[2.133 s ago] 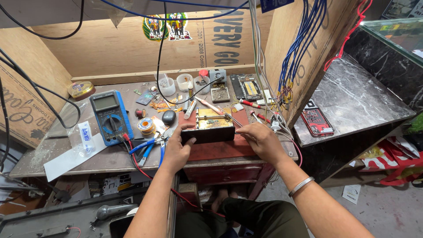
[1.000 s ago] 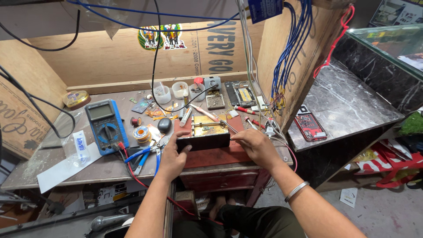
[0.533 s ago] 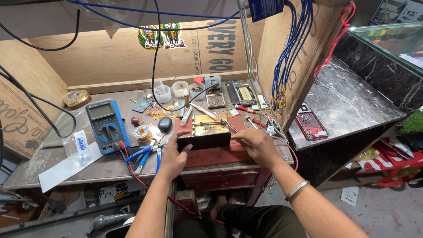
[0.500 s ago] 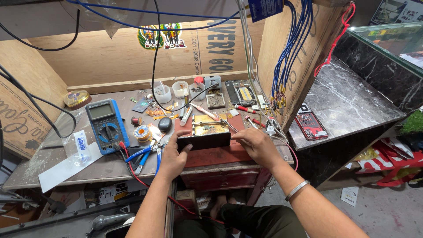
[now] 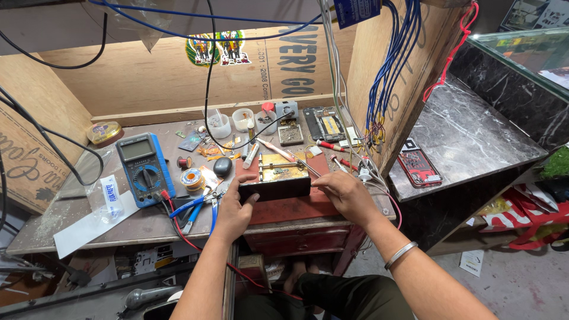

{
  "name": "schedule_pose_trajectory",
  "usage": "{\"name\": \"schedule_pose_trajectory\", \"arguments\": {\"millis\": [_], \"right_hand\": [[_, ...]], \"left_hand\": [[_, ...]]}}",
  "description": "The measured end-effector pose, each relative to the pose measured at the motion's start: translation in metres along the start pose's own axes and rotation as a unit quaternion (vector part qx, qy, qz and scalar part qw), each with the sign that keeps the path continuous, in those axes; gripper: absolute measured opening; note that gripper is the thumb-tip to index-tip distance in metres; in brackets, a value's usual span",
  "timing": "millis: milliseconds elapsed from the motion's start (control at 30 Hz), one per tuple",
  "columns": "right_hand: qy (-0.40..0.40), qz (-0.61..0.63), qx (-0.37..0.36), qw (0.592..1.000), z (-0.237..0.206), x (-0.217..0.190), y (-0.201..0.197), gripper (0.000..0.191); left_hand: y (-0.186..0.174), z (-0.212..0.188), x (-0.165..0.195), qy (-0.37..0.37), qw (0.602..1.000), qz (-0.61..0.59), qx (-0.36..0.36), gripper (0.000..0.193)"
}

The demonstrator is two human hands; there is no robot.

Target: The person tests a smartphone motherboard with multimeter probes, then handles the phone casing and a small circuit board. They use tweezers to manipulate tiny components on the board while seated at a cluttered electronics workbench.

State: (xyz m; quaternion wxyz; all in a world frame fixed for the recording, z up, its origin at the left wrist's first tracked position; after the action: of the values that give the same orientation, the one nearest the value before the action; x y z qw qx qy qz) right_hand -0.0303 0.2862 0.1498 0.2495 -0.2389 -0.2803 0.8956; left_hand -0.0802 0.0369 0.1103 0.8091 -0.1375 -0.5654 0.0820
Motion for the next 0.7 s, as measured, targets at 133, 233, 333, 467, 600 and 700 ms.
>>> {"name": "schedule_pose_trajectory", "arguments": {"millis": [133,233,333,467,600,700], "right_hand": [[0.004,0.0,-0.002,1.0,0.001,0.0,0.0,0.017],[-0.003,-0.007,-0.004,1.0,0.002,-0.002,0.001,0.017],[0.001,-0.007,-0.005,1.0,0.002,-0.005,0.003,0.017],[-0.004,-0.029,-0.015,0.999,0.001,-0.007,0.006,0.018],[-0.002,-0.021,-0.014,1.0,0.0,-0.004,0.006,0.024],[-0.004,-0.012,-0.015,1.0,-0.002,-0.001,0.007,0.035]], "left_hand": [[0.0,0.001,-0.007,-0.035,0.999,0.009,0.0,0.044],[0.0,0.001,-0.007,-0.04,0.999,0.007,-0.001,0.044],[-0.003,-0.003,-0.006,-0.027,1.0,0.001,-0.004,0.043],[-0.004,-0.003,-0.023,-0.109,0.993,0.037,-0.003,0.044],[-0.003,-0.002,-0.011,-0.043,0.999,0.0,-0.005,0.043],[-0.003,-0.001,-0.018,-0.067,0.998,0.008,-0.004,0.044]]}}
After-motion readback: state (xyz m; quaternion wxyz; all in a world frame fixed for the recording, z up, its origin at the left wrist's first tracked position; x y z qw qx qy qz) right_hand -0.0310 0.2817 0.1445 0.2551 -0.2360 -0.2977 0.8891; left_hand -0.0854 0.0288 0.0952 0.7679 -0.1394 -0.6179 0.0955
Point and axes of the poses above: each hand's wrist, its own z-axis towards the middle knuckle, its own y-axis out of the palm, x = y × z, the point moved 10 cm from there along z, towards the middle knuckle, and after that the axes turned 8 degrees about -y, right-handed, at the moved point
